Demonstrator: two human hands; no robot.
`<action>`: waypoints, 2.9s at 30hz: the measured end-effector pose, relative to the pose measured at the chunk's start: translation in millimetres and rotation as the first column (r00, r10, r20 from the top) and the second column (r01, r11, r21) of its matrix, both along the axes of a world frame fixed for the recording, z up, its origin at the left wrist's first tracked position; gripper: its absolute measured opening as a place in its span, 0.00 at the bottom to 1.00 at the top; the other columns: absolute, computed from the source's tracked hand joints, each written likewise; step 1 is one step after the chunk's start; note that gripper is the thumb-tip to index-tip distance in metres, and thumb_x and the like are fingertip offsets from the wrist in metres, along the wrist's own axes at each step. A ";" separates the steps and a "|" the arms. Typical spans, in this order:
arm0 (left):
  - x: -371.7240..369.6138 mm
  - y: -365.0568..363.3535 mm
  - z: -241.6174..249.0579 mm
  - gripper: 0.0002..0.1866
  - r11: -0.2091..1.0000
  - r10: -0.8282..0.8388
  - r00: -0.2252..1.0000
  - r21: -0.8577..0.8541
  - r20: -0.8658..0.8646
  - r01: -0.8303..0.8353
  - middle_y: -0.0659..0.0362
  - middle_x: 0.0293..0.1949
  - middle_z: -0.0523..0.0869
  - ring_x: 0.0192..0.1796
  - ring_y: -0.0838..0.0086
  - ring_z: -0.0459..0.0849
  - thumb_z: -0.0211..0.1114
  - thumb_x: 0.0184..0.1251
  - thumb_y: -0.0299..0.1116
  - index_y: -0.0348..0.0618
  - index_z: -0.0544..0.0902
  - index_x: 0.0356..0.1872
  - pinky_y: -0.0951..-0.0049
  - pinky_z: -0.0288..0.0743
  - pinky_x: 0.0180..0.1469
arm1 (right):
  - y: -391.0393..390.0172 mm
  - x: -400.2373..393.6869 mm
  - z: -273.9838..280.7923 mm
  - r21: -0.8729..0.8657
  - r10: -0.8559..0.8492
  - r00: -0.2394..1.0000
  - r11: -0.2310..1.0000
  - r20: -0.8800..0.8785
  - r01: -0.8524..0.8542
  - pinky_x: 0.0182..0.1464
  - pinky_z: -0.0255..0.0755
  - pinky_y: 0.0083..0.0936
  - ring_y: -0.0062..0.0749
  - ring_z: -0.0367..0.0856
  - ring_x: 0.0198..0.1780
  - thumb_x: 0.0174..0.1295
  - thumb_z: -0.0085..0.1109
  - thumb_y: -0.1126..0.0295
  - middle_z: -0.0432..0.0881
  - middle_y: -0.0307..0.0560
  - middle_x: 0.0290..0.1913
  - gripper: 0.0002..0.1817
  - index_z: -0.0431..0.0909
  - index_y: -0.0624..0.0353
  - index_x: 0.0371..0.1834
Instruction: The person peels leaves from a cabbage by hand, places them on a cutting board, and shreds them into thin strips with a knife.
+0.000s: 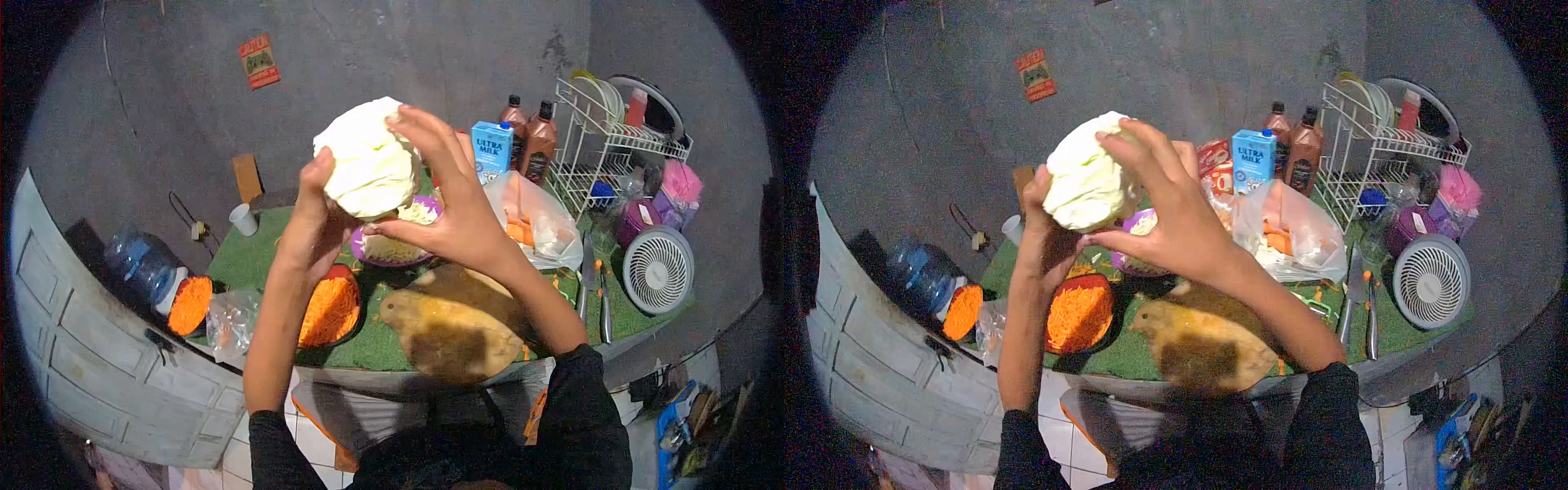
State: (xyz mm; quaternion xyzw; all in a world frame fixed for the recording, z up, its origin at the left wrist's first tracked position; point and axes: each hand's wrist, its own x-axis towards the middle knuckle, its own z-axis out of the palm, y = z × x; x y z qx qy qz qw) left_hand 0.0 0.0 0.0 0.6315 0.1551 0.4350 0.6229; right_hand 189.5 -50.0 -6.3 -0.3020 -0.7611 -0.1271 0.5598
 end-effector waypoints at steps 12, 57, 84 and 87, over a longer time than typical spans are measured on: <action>49.5 -11.6 -77.3 0.74 0.987 0.080 0.981 0.122 0.174 -0.102 0.47 0.70 0.69 0.64 0.59 0.78 0.77 0.24 0.75 0.34 0.58 0.73 0.61 0.80 0.60 | -18.1 59.0 -7.8 -0.006 0.254 0.959 0.967 0.126 -0.255 0.66 0.67 0.42 0.48 0.69 0.68 0.37 0.85 0.59 0.68 0.54 0.69 0.54 0.63 0.52 0.71; 70.4 -4.7 -127.5 0.57 0.564 0.721 0.593 0.193 0.360 -0.803 0.43 0.73 0.62 0.74 0.54 0.64 0.86 0.39 0.34 0.40 0.57 0.71 0.57 0.58 0.76 | 10.4 7.2 -4.5 -0.510 0.397 0.897 0.740 -0.197 -0.439 0.65 0.69 0.34 0.43 0.77 0.64 0.76 0.49 0.57 0.77 0.57 0.63 0.20 0.83 0.59 0.56; 20.6 -5.7 -160.9 0.59 0.501 0.788 0.468 0.024 0.400 -0.865 0.48 0.67 0.69 0.66 0.58 0.73 0.84 0.37 0.27 0.41 0.55 0.73 0.55 0.71 0.69 | -25.4 64.8 -127.9 -0.892 -0.282 0.910 0.420 -0.305 -0.169 0.42 0.70 0.28 0.29 0.72 0.35 0.76 0.50 0.61 0.77 0.44 0.31 0.16 0.75 0.65 0.40; 14.8 -6.6 -167.5 0.58 0.425 0.808 0.514 0.321 0.286 -0.846 0.49 0.64 0.73 0.64 0.61 0.76 0.86 0.37 0.41 0.37 0.59 0.71 0.56 0.69 0.69 | -41.8 52.8 -134.9 -0.880 -0.185 0.979 0.447 0.087 0.163 0.47 0.71 0.33 0.40 0.76 0.39 0.72 0.56 0.61 0.77 0.51 0.36 0.16 0.76 0.65 0.48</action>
